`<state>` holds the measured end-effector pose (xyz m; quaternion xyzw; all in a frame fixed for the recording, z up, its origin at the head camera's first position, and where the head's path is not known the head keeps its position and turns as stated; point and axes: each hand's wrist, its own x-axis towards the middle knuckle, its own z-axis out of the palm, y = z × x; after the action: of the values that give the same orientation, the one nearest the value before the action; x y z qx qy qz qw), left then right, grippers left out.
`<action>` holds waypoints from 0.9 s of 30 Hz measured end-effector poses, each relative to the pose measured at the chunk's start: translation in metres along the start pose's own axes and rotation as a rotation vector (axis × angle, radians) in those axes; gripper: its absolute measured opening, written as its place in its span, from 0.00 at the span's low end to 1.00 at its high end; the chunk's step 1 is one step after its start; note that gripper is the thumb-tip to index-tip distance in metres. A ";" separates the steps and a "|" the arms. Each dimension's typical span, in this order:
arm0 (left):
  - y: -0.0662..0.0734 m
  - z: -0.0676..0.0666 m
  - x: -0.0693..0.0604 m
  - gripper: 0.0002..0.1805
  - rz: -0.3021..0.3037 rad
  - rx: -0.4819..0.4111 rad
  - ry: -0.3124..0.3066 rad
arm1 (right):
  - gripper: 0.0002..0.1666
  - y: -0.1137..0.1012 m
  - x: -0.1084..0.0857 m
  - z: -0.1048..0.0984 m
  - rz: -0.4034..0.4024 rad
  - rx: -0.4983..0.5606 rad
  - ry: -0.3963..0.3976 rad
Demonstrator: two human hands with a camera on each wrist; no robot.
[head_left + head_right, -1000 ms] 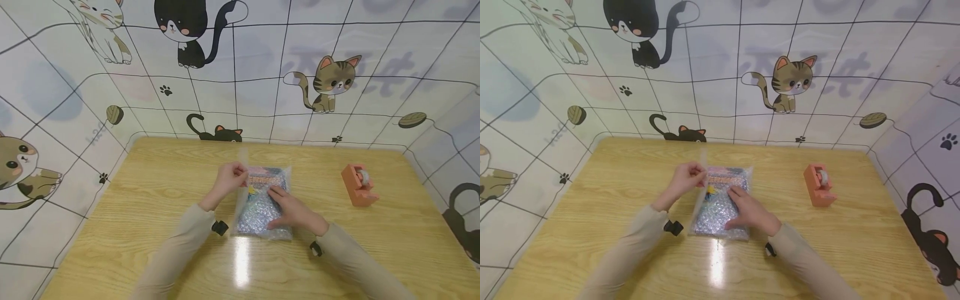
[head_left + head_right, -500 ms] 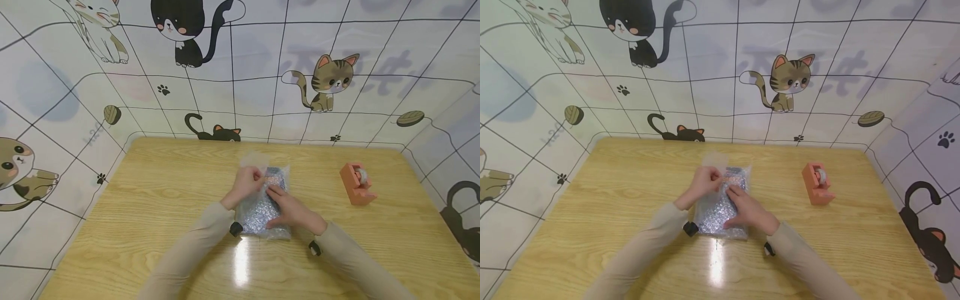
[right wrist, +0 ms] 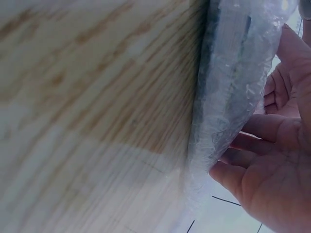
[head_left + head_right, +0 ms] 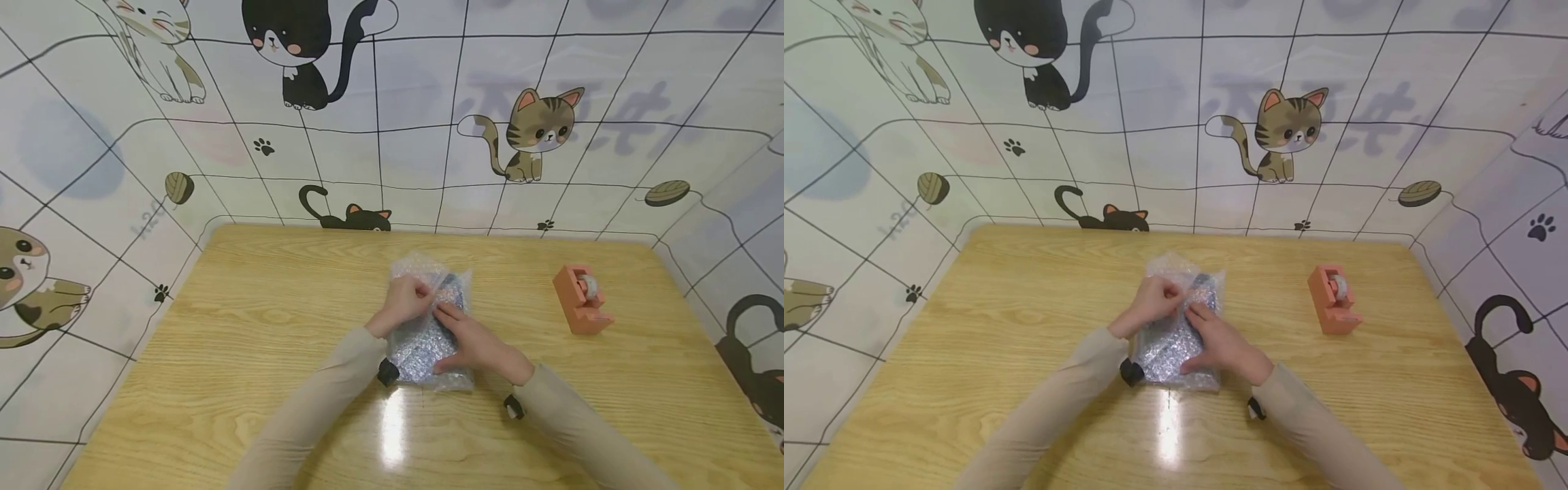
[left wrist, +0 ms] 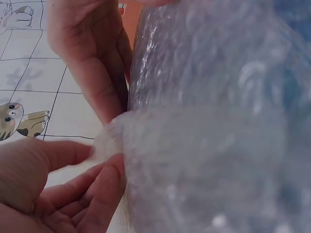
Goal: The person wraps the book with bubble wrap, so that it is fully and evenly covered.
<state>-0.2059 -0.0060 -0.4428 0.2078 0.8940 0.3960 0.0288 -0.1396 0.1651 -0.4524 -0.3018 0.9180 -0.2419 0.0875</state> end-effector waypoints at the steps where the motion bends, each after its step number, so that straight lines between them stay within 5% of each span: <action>1: -0.001 -0.001 0.000 0.08 -0.018 -0.024 -0.037 | 0.62 0.000 0.000 0.000 -0.001 0.000 0.000; 5: -0.004 -0.008 0.002 0.09 -0.085 -0.105 -0.204 | 0.61 -0.001 0.001 0.000 -0.011 0.022 0.006; 10: -0.004 -0.017 0.003 0.17 -0.083 -0.109 -0.353 | 0.63 0.001 0.000 0.004 -0.016 0.106 0.087; 15: -0.006 -0.016 0.004 0.19 -0.080 -0.101 -0.384 | 0.73 0.001 -0.002 0.006 0.009 0.122 0.187; 22: -0.010 -0.016 0.003 0.20 -0.018 -0.090 -0.402 | 0.70 0.003 0.000 0.000 0.061 -0.001 0.049; 27: -0.018 -0.016 -0.001 0.25 0.056 -0.167 -0.426 | 0.71 0.002 0.001 -0.004 0.073 -0.006 -0.002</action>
<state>-0.2146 -0.0283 -0.4452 0.3084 0.8258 0.4162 0.2230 -0.1428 0.1678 -0.4497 -0.2684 0.9291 -0.2357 0.0963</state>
